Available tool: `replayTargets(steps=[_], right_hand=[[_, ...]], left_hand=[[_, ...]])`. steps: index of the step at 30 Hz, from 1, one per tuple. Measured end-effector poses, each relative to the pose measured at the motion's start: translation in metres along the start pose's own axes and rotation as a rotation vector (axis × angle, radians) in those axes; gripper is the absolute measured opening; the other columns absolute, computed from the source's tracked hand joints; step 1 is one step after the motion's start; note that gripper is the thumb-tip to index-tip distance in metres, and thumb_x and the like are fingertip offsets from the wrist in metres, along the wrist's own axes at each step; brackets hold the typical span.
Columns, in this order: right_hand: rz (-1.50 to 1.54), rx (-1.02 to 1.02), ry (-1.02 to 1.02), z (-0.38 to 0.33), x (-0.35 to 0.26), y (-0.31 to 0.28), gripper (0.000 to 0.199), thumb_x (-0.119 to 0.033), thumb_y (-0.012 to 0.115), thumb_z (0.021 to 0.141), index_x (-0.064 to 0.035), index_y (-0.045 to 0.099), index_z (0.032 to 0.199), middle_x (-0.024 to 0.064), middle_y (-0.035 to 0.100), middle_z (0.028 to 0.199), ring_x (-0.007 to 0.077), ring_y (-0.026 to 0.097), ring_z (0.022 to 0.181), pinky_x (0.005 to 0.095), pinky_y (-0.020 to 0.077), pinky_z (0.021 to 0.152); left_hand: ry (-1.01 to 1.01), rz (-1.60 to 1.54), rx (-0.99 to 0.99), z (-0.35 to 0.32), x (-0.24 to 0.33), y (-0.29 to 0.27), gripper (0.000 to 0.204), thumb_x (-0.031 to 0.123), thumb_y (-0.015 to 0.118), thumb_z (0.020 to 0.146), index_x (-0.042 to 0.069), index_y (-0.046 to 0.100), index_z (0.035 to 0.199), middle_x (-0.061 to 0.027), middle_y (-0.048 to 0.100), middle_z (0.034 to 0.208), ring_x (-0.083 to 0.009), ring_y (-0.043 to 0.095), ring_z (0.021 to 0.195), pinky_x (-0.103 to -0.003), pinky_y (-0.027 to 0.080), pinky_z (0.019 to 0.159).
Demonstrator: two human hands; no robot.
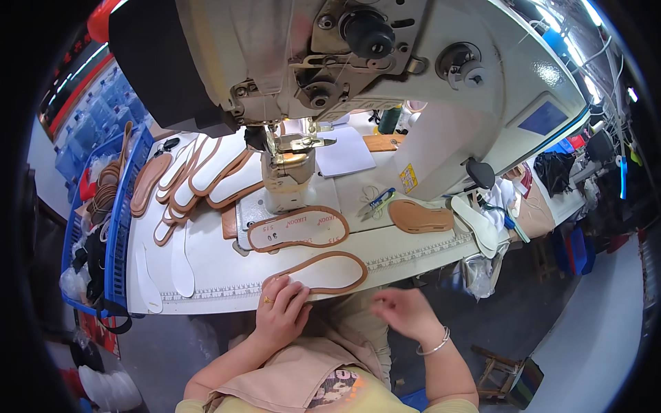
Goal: Applying insoles to sandal outsoles and preparing them for further assembly at a shoe manufacturing workstation.
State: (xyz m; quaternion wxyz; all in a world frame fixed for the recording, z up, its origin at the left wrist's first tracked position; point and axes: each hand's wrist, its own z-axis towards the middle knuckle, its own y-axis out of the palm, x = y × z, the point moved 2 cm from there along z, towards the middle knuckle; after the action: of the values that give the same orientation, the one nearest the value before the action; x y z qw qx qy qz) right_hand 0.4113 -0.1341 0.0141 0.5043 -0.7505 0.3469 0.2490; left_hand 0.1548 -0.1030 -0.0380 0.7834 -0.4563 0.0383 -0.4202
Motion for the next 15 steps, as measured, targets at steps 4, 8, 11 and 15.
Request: replayTargets(steps=[4, 8, 11, 15], right_hand=[[-0.191, 0.403, -0.386, 0.014, -0.003, -0.002, 0.011, -0.011, 0.066, 0.083, -0.0054, 0.067, 0.092, 0.0113, 0.065, 0.074, 0.0255, 0.063, 0.063, 0.0306, 0.0486, 0.057], [-0.157, 0.486, -0.023, 0.027, -0.013, 0.000, 0.008, -0.009, 0.065, 0.083, -0.0076, 0.067, 0.090, 0.0096, 0.064, 0.080, 0.0267, 0.062, 0.077, 0.0343, 0.0467, 0.067], [-0.403, 0.753, -0.385, 0.041, -0.010, -0.003, 0.010, -0.009, 0.064, 0.084, -0.0087, 0.067, 0.093, 0.0080, 0.063, 0.076, 0.0262, 0.060, 0.077, 0.0360, 0.0439, 0.074], [-0.289, 0.660, -0.317, 0.041, -0.011, 0.003, 0.010, -0.010, 0.063, 0.086, -0.0081, 0.066, 0.094, 0.0064, 0.064, 0.085, 0.0261, 0.060, 0.081, 0.0369, 0.0416, 0.076]], left_hand=[[-0.049, 0.063, -0.042, -0.003, 0.006, -0.002, 0.045, 0.017, 0.074, 0.069, 0.007, 0.063, 0.112, -0.0080, 0.056, 0.116, -0.0269, 0.049, 0.112, -0.044, 0.036, 0.099], [-0.021, 0.120, -0.134, -0.009, 0.008, 0.000, 0.058, 0.022, 0.074, 0.069, 0.006, 0.057, 0.122, -0.0089, 0.051, 0.125, -0.0261, 0.047, 0.115, -0.043, 0.031, 0.102], [-0.019, 0.176, -0.158, -0.014, 0.010, -0.001, 0.063, 0.025, 0.075, 0.068, 0.006, 0.056, 0.124, -0.0091, 0.048, 0.130, -0.0269, 0.045, 0.118, -0.044, 0.029, 0.104], [-0.044, 0.198, -0.199, -0.017, 0.014, 0.002, 0.068, 0.028, 0.076, 0.067, 0.005, 0.053, 0.127, -0.0092, 0.045, 0.134, -0.0277, 0.042, 0.122, -0.046, 0.026, 0.106]])
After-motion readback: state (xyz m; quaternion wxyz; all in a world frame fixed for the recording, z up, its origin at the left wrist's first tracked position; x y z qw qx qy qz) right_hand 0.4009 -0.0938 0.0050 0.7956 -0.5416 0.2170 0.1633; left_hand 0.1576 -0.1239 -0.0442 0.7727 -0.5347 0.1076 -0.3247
